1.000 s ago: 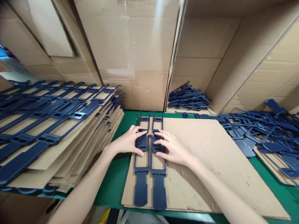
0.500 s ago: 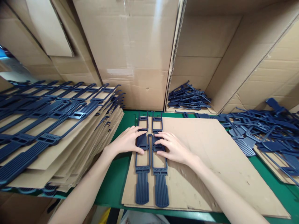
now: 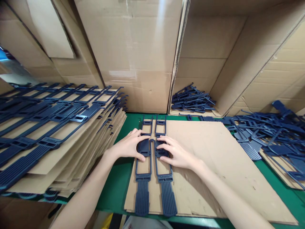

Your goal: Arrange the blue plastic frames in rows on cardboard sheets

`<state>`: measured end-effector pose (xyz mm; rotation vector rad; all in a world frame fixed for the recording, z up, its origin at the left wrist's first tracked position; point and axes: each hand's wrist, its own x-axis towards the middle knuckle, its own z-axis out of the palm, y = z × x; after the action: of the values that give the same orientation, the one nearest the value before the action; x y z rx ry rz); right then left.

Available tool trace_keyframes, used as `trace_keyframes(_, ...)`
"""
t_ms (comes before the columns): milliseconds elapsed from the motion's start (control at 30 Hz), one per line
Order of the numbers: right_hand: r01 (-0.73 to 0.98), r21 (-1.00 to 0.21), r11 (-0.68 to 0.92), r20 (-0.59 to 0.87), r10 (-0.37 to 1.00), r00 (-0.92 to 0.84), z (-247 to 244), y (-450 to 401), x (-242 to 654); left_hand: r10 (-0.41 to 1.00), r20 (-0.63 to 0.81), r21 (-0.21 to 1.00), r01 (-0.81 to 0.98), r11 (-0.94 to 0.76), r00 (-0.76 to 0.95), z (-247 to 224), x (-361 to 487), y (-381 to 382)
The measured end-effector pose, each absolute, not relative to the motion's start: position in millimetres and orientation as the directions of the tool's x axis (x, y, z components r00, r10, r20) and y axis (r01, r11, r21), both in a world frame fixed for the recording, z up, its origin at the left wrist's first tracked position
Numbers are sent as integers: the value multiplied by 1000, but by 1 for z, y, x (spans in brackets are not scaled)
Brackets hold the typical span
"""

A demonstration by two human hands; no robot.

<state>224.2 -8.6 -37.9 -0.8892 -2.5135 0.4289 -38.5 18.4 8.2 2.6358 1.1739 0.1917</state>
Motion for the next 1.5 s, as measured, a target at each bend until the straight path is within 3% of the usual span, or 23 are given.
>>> trace_keyframes(267,527,-381,759,371,648,-665,-35,-9,220,723,-42,374,682,-629,690,12,-40,19)
trace_keyframes(533,597,-331,731,344,682,-645,-26,-10,224,680,-60,475,620,-625,731,7,-42,23)
trace_keyframes(1133,534,-303,789,388,614,-687,-35,-8,224,710,-2,402,651,-645,704,6,-39,17)
trace_keyframes(1500,387,-333,860,361,496,-790,-22,-29,202,710,48,386,642,-662,703,-6,-36,19)
